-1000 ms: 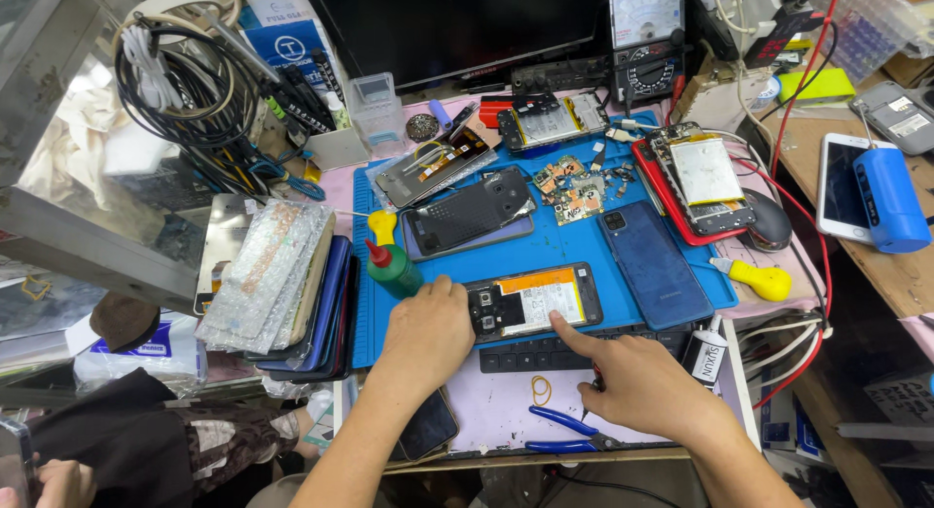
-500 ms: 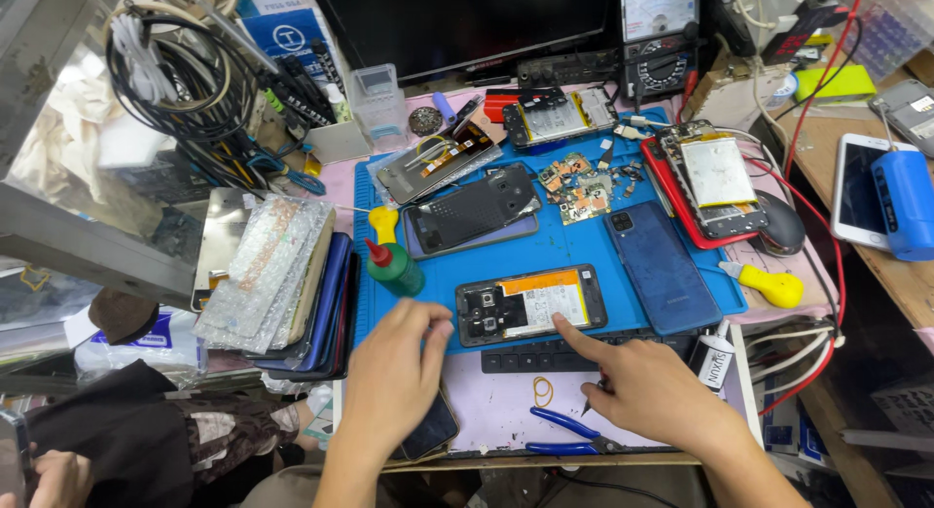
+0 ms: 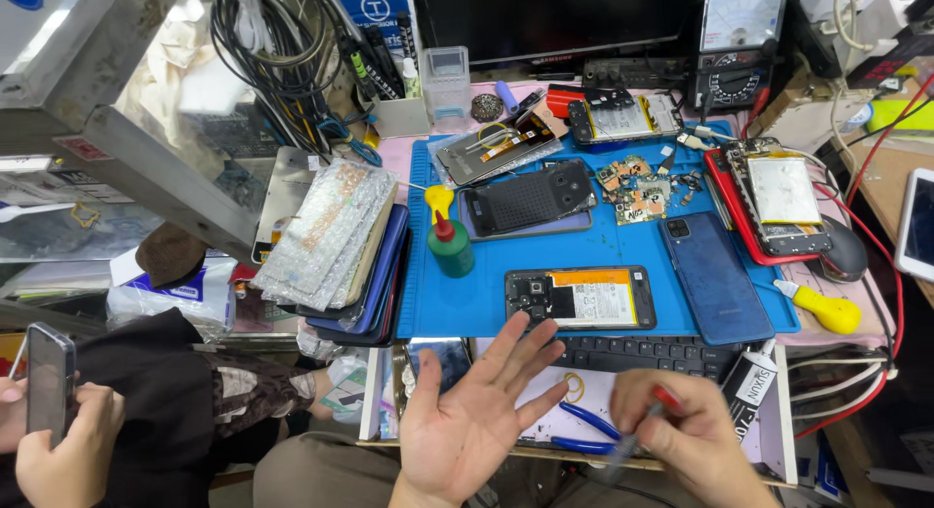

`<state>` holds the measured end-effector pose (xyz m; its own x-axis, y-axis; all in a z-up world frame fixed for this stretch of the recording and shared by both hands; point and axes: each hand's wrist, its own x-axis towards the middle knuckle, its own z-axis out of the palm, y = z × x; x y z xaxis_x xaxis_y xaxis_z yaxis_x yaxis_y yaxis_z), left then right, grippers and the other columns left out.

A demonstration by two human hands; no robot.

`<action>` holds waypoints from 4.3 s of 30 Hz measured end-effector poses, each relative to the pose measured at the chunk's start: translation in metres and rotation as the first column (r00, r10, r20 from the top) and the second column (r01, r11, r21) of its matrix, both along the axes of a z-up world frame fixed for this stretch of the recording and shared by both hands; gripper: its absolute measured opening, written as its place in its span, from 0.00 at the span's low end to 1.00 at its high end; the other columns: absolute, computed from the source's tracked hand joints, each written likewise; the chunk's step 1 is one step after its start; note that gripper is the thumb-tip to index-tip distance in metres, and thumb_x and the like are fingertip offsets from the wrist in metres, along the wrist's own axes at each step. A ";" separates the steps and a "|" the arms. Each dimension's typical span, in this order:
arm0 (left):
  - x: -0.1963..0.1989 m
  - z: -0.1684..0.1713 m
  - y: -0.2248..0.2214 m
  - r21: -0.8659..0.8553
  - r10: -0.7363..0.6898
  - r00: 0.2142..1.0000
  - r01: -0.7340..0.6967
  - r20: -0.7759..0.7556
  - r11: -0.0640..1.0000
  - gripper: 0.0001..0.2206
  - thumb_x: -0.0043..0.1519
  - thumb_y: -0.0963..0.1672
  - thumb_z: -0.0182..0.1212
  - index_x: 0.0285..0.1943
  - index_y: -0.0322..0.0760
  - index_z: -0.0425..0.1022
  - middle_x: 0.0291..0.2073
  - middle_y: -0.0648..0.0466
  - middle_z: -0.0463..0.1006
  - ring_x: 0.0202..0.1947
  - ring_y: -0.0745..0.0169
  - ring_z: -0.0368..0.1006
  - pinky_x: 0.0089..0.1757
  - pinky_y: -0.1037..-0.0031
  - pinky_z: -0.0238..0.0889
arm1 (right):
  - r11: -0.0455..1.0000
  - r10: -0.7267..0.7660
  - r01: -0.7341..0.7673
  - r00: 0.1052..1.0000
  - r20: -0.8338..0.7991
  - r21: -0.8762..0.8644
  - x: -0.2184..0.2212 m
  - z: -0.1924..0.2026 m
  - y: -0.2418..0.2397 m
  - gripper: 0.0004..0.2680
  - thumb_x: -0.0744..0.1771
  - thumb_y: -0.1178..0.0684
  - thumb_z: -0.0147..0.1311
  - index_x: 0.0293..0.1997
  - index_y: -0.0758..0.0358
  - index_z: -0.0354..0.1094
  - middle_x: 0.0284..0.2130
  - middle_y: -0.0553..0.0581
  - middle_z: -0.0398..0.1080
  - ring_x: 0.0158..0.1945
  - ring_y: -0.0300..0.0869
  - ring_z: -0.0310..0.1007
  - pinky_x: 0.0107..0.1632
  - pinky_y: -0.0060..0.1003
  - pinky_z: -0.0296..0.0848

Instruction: The person uses a screwdriver to remove internal components from a mobile phone and manipulates small parts such as the battery and circuit boards by hand on a repair bench.

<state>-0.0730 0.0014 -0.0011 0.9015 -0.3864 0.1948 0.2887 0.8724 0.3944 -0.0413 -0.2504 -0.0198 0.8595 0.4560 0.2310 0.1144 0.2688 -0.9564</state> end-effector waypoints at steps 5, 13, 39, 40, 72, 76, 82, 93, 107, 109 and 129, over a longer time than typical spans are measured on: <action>-0.011 0.000 -0.010 0.445 0.079 0.972 -0.173 0.222 0.879 0.47 0.62 0.67 0.23 0.84 0.38 0.43 0.83 0.43 0.41 0.83 0.46 0.32 0.74 0.48 0.27 | 0.993 -0.083 0.117 0.830 -0.551 0.026 -0.030 -0.039 0.038 0.07 0.67 0.56 0.55 0.44 0.70 0.73 0.26 0.51 0.69 0.25 0.38 0.68 0.21 0.34 0.63; -0.032 -0.008 -0.013 0.772 0.026 0.886 -0.418 0.463 0.479 0.48 0.65 0.67 0.20 0.77 0.30 0.60 0.81 0.36 0.46 0.83 0.31 0.37 0.71 0.42 0.44 | 0.975 -0.135 0.211 0.818 -0.559 0.073 -0.049 -0.083 0.062 0.07 0.63 0.62 0.62 0.41 0.72 0.74 0.28 0.53 0.77 0.31 0.33 0.71 0.30 0.28 0.66; 0.089 -0.005 -0.004 0.406 -0.143 0.587 -0.695 0.797 -0.593 0.03 0.58 0.40 0.62 0.33 0.32 0.78 0.34 0.49 0.74 0.37 0.50 0.74 0.37 0.62 0.70 | 0.164 -0.041 0.574 0.816 0.576 -0.802 0.049 0.038 0.030 0.17 0.60 0.45 0.63 0.51 0.55 0.77 0.54 0.59 0.72 0.33 0.54 0.79 0.36 0.46 0.77; 0.095 -0.006 -0.005 0.399 -0.172 0.610 -0.679 0.773 -0.617 0.03 0.57 0.40 0.61 0.32 0.32 0.77 0.34 0.48 0.74 0.37 0.50 0.74 0.36 0.62 0.70 | 0.151 -0.038 0.560 0.827 0.561 -0.815 0.049 0.034 0.028 0.16 0.61 0.45 0.62 0.52 0.53 0.77 0.54 0.57 0.73 0.34 0.53 0.80 0.37 0.45 0.78; 0.135 0.005 -0.012 0.453 -0.328 0.820 -0.543 0.470 -0.707 0.10 0.55 0.40 0.56 0.41 0.25 0.72 0.40 0.37 0.76 0.36 0.41 0.80 0.36 0.57 0.74 | 0.309 -0.107 0.618 0.778 0.619 -0.723 0.046 -0.006 0.006 0.16 0.58 0.59 0.61 0.50 0.59 0.77 0.54 0.60 0.74 0.30 0.51 0.80 0.33 0.43 0.78; 0.150 0.009 -0.035 0.547 -0.355 0.713 -0.695 0.604 -0.466 0.10 0.54 0.40 0.59 0.40 0.25 0.71 0.37 0.35 0.77 0.37 0.34 0.77 0.37 0.52 0.70 | 0.289 -0.097 0.614 0.782 0.616 -0.734 0.045 -0.008 0.007 0.17 0.57 0.59 0.60 0.50 0.59 0.77 0.53 0.61 0.74 0.29 0.51 0.80 0.33 0.43 0.77; 0.194 -0.002 -0.069 0.679 -0.324 0.714 -0.696 0.621 -0.232 0.05 0.57 0.39 0.57 0.39 0.29 0.73 0.34 0.37 0.80 0.38 0.35 0.77 0.41 0.52 0.69 | 0.320 -0.129 0.630 0.769 0.627 -0.707 0.046 -0.008 0.006 0.15 0.58 0.59 0.60 0.49 0.58 0.78 0.52 0.60 0.75 0.30 0.52 0.80 0.34 0.44 0.78; 0.175 0.038 -0.044 0.570 -0.316 0.658 -0.751 0.683 -0.332 0.05 0.57 0.42 0.63 0.37 0.33 0.77 0.34 0.44 0.81 0.37 0.39 0.78 0.39 0.54 0.69 | 0.351 -0.154 0.617 0.780 0.607 -0.704 0.047 -0.007 0.005 0.15 0.58 0.60 0.59 0.48 0.58 0.78 0.52 0.59 0.75 0.29 0.50 0.80 0.33 0.42 0.78; 0.126 0.011 -0.010 0.576 -0.213 0.817 -0.538 0.536 -0.616 0.04 0.57 0.37 0.55 0.35 0.29 0.76 0.36 0.39 0.78 0.37 0.36 0.77 0.40 0.52 0.70 | 0.332 -0.126 0.596 0.796 0.591 -0.731 0.047 0.000 0.005 0.15 0.58 0.58 0.60 0.48 0.57 0.77 0.52 0.58 0.75 0.31 0.52 0.80 0.35 0.45 0.78; 0.126 0.005 -0.012 0.488 -0.272 0.785 -0.574 0.556 -0.658 0.03 0.56 0.38 0.56 0.34 0.29 0.75 0.35 0.40 0.78 0.37 0.38 0.77 0.39 0.53 0.70 | 0.343 -0.120 0.591 0.799 0.590 -0.730 0.050 0.003 0.002 0.13 0.58 0.57 0.61 0.46 0.56 0.78 0.50 0.58 0.76 0.32 0.54 0.80 0.35 0.46 0.77; 0.133 -0.016 -0.019 0.222 -0.481 0.671 -0.685 0.564 -0.694 0.04 0.49 0.38 0.61 0.32 0.30 0.76 0.31 0.44 0.77 0.34 0.52 0.78 0.31 0.67 0.73 | -0.070 -0.074 0.555 0.826 0.559 -0.829 0.164 0.027 -0.044 0.14 0.60 0.43 0.65 0.45 0.52 0.80 0.36 0.58 0.80 0.40 0.53 0.80 0.45 0.47 0.77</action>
<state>0.0601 -0.0175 -0.0172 0.9247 -0.2704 0.2681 -0.2919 -0.9555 0.0432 0.1226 -0.2940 0.0072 0.9861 0.1339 0.0981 0.1471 -0.9788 -0.1426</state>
